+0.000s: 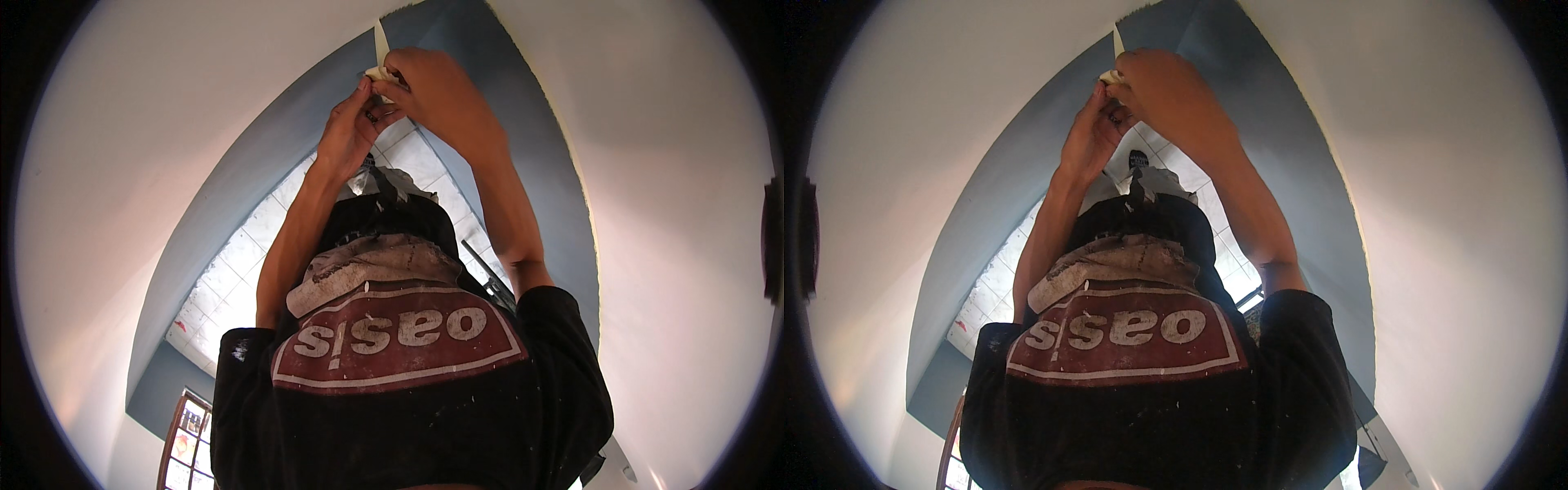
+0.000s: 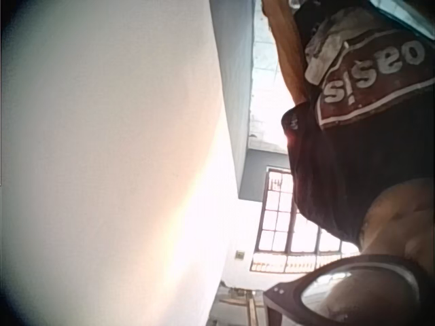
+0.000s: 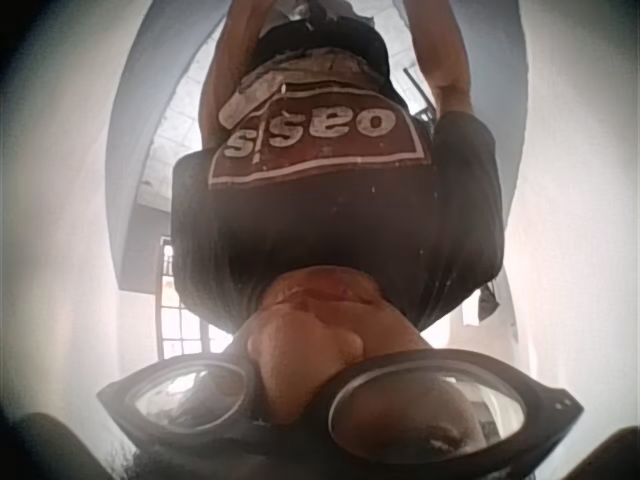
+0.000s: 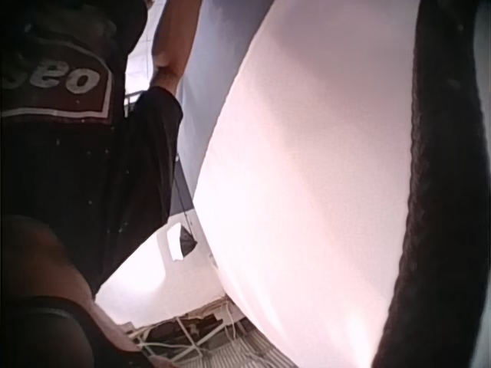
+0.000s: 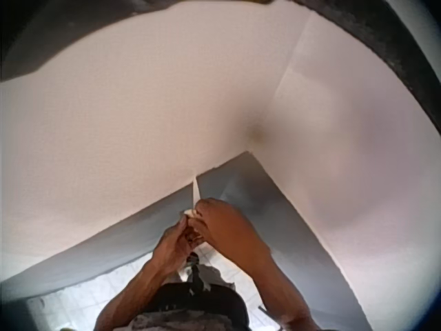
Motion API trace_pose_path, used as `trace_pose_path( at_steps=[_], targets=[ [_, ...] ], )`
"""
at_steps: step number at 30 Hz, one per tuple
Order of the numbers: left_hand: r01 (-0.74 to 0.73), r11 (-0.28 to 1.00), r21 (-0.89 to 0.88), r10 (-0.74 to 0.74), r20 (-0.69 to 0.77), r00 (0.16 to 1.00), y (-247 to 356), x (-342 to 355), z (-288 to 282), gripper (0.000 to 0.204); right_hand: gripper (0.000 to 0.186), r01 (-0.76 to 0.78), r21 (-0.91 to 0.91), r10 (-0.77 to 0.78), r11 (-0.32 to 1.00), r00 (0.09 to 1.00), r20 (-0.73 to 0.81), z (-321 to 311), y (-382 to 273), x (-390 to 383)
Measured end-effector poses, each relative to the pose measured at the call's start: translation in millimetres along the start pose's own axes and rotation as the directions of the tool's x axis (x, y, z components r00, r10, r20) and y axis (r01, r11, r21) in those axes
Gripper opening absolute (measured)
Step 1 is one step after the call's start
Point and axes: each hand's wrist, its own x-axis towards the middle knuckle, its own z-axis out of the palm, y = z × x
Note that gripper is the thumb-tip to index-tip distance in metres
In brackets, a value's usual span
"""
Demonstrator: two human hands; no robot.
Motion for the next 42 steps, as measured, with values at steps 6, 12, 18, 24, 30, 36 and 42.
trace_pose_path(
  at_steps=[6,12,18,24,30,36,42],
  targets=[
    [0.065,0.995,-0.072,-0.067,-0.021,0.998,1,4,-3,0.037,0.043,-0.065,0.050,0.068,0.997,0.996,-0.058,-4,-5,-2],
    [0.111,0.993,-0.028,-0.113,-0.070,0.991,8,12,-5,0.036,0.050,0.246,-0.259,-0.284,0.934,0.951,-0.120,0,1,-13],
    [0.059,0.998,0.015,-0.058,-0.069,0.996,5,17,3,0.040,0.034,0.311,-0.252,-0.356,0.916,0.922,-0.155,9,25,-12],
    [0.105,0.992,-0.075,-0.103,0.035,0.994,1,14,16,0.054,0.025,0.309,-0.181,-0.345,0.934,0.909,-0.232,7,48,-8],
    [-0.090,0.996,0.029,0.089,0.009,0.996,-2,24,17,0.054,0.027,0.264,-0.128,-0.288,0.956,0.925,-0.249,5,39,0],
    [-0.090,0.995,0.048,0.091,-0.031,0.995,2,32,21,0.054,0.028,0.159,0.240,-0.072,0.958,0.940,-0.334,7,29,-9],
    [-0.044,0.999,0.008,0.045,-0.099,0.994,2,41,13,0.064,0.027,0.009,0.611,0.275,0.792,0.887,-0.370,49,72,10]
  ],
)
